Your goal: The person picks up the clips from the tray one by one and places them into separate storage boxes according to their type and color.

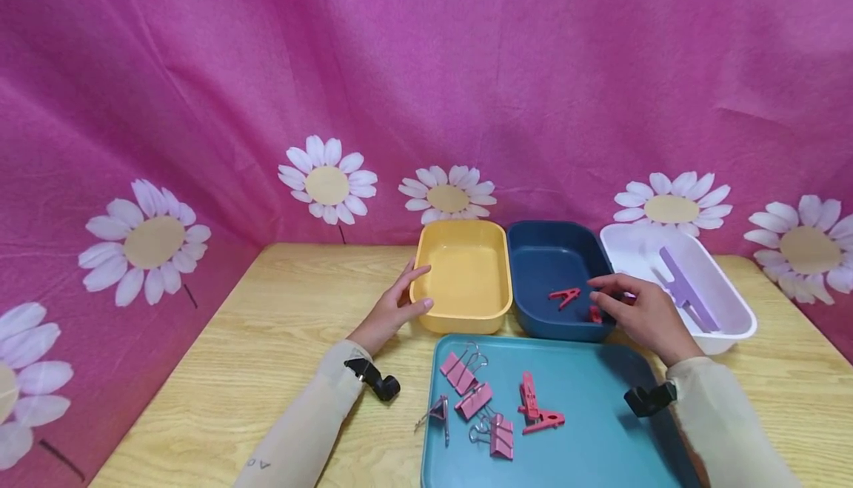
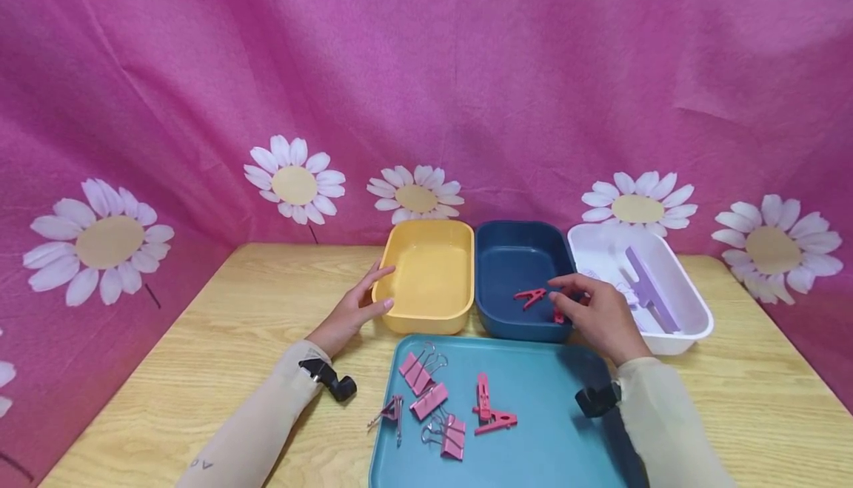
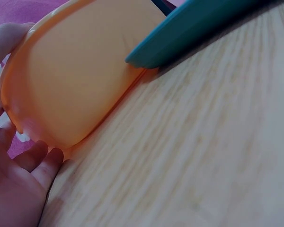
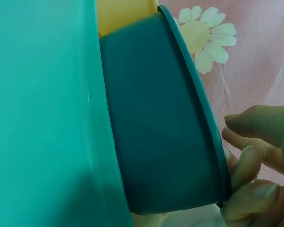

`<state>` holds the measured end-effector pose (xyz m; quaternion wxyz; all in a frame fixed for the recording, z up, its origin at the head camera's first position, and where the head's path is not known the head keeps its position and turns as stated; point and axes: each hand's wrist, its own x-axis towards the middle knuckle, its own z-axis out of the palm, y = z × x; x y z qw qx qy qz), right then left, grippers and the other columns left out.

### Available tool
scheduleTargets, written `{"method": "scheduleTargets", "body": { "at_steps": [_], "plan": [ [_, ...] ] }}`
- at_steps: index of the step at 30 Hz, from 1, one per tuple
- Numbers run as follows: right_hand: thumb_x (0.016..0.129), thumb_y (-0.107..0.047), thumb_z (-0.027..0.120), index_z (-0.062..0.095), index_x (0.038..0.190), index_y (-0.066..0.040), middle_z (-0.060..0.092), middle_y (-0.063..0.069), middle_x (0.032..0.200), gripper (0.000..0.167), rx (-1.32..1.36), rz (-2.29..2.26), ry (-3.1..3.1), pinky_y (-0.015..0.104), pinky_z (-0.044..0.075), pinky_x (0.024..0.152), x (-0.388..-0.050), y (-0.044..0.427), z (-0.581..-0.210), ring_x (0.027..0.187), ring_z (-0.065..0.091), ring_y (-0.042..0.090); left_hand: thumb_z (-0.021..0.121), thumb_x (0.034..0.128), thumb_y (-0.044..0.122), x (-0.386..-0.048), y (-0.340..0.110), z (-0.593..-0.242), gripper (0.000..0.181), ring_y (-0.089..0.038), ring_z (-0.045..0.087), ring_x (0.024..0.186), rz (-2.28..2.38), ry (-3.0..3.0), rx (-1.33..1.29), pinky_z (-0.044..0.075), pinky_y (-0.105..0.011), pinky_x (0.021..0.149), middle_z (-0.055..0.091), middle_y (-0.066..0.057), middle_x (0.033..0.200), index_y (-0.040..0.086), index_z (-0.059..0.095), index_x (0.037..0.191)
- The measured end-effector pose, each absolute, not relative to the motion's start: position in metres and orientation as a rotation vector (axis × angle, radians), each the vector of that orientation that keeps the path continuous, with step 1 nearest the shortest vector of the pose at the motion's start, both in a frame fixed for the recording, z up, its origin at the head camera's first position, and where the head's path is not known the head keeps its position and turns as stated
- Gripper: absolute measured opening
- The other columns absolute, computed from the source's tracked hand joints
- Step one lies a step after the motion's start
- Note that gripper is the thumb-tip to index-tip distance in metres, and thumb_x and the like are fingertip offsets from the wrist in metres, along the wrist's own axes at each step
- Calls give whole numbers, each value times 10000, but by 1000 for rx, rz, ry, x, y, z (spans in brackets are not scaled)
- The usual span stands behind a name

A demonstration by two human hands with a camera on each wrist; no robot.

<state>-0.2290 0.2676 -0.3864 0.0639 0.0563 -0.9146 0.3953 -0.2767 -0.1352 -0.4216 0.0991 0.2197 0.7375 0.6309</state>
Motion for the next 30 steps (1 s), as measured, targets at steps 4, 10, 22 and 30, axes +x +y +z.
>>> {"method": "scheduleTargets", "body": {
  "at_steps": [4,10,22,30],
  "plan": [
    [944,-388,609,629,1254,-101,654,159,1082,423,185,1215,-2745,265,536,631,-228,268,-385,952,543,301,627,949,205,-276,-134,-419,640,-212,131,1454,1869,2166,638,221,-308,1144,-52,-8,1622,164,321,1510],
    [936,-375,627,641,1234,-101,663,156,1085,406,221,1210,-2706,261,547,646,-226,265,-382,958,565,304,628,948,197,-279,-134,-422,636,-216,141,1452,1886,2157,654,224,-334,1147,-47,-14,1622,164,328,1507],
    [901,-332,686,641,1232,-96,654,137,1073,409,346,1265,-2686,327,555,576,-219,251,-372,795,602,303,652,934,266,-296,-136,-449,591,-154,165,1445,1913,2206,645,226,-320,1147,22,131,1606,323,392,1462],
    [889,-275,708,653,1210,-107,671,103,1046,366,466,1387,-2685,357,539,519,-212,239,-366,600,564,251,666,924,280,-294,-135,-449,592,-165,183,1443,1914,2223,637,229,-334,1149,27,110,1614,332,406,1454]
  ]
}}
